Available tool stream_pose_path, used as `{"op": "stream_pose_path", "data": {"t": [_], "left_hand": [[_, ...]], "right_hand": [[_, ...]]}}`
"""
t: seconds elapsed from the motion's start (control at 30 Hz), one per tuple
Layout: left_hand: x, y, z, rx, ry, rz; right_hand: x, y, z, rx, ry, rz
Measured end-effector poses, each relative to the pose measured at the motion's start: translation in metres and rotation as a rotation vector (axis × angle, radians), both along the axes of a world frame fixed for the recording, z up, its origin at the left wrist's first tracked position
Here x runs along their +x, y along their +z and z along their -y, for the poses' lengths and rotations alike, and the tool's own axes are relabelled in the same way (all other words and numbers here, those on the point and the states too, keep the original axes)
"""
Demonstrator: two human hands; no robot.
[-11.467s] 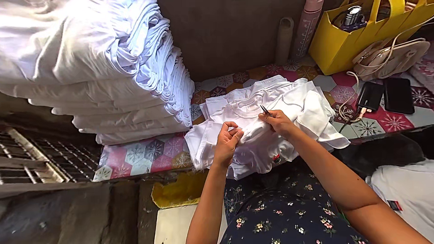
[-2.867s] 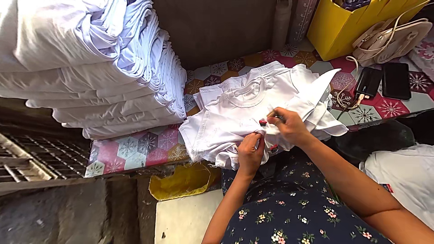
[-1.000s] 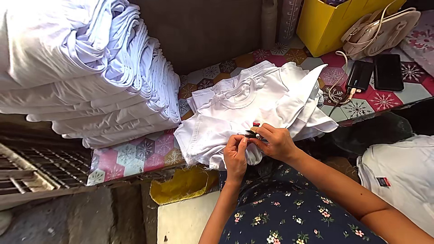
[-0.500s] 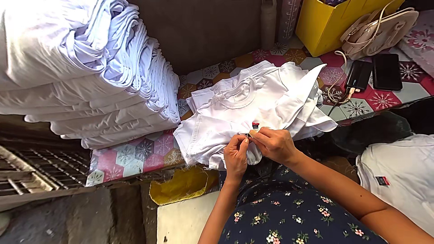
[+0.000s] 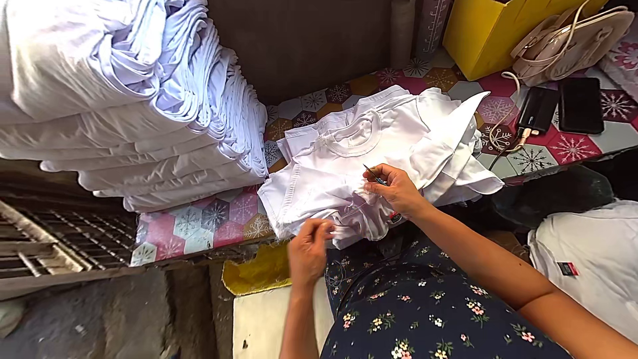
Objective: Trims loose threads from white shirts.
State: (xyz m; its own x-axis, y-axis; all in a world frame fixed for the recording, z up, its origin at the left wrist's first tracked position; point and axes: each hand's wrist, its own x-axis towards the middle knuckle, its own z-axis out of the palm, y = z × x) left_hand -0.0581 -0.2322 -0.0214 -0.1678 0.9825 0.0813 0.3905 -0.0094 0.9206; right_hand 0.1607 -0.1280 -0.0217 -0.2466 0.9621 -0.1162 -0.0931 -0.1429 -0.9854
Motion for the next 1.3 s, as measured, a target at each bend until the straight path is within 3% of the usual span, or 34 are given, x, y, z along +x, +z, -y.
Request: {"op": "stream_pose_path", "data": {"t": [0.13,0.2,0.3,0.4,0.47,0.53,0.7,0.77,0.83,0.97,1.03,1.17,1.3], "left_hand": [[-0.093,0.004,0.025,-0.406,0.377,-0.679],[-0.106,0.002,0.029,-0.475,0.469,-0.734],[-0.055,0.012,0.012,-0.188,0.289,-0.39],[0.027,0.013,-0.022,-0.274,0.055,0.366],[0.063,0.01,-0.041,-0.339,0.105,0.77],[0.081,0.009,-0.051,-0.334,0.194,0.996],[0.087,0.014,-0.051,-0.284,0.225,1.019],[0.089,0.015,-0.047,-0.262,0.206,0.995],[0.091,0.015,-0.047,-0.234,0.219,0.997],[0.09,0.017,-0.048,-0.225,0.265,1.019],[0.09,0.018,-0.048,-0.229,0.262,1.001],[0.094,0.017,-0.048,-0.215,0.232,0.916],[0.098,0.013,-0.047,-0.089,0.223,0.835]], "right_hand": [[-0.001,0.0,0.0,-0.017,-0.007,-0.025],[-0.004,0.0,0.001,-0.024,-0.011,-0.044],[-0.009,0.002,0.001,-0.012,-0.009,-0.046],[-0.013,0.006,0.003,0.01,0.022,-0.022],[-0.013,0.008,0.004,0.034,0.045,0.007],[-0.004,0.007,0.005,0.144,0.01,0.074],[0.017,-0.008,0.012,0.769,-0.12,0.365],[0.013,-0.018,0.014,0.928,-0.136,0.426],[0.01,-0.017,0.016,0.825,-0.149,0.376],[0.016,-0.004,0.015,0.333,-0.103,0.146],[0.017,-0.005,0.016,0.366,-0.102,0.143],[0.014,-0.011,0.014,0.654,-0.097,0.373],[0.018,0.001,0.013,0.493,-0.076,0.402]]}}
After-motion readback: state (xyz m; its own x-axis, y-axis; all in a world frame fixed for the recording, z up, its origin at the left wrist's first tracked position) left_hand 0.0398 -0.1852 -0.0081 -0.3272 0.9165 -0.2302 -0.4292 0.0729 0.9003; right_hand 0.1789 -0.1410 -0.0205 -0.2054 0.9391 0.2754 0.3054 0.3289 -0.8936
